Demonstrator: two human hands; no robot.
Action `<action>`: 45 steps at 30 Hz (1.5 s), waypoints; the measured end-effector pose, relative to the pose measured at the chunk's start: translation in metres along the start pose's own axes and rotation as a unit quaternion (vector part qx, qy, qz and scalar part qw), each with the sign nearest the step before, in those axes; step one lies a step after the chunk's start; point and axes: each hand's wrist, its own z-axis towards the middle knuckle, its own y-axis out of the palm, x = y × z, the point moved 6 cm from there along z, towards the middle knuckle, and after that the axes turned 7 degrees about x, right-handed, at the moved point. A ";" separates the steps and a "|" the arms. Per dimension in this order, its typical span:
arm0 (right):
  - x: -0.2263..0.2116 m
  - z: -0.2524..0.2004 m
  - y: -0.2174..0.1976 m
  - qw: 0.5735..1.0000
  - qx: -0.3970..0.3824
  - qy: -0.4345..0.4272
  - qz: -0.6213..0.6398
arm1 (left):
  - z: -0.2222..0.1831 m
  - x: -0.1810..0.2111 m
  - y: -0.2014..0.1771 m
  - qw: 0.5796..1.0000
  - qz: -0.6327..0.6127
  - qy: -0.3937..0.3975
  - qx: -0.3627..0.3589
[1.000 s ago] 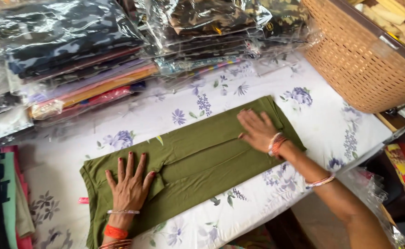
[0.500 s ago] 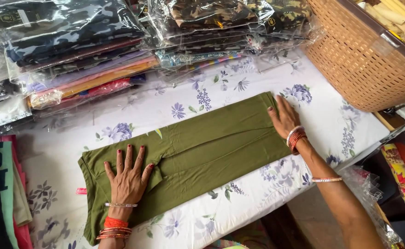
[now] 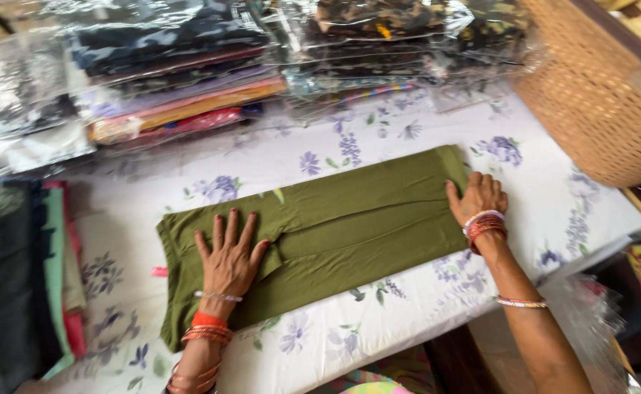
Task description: Folding various t-shirts and garments on a floral table and placing them into boxes and baskets.
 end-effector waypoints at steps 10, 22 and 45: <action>0.005 0.006 0.008 0.993 -0.099 0.053 0.043 | -0.001 -0.002 0.004 1.000 -0.008 -0.010 -0.021; 0.014 0.017 0.030 0.686 -0.230 0.222 0.653 | 0.027 0.086 -0.003 0.857 -0.491 -0.156 -0.011; -0.301 -0.048 -0.050 0.605 -0.338 0.045 0.719 | -0.070 0.002 -0.105 0.675 -0.657 -0.227 0.246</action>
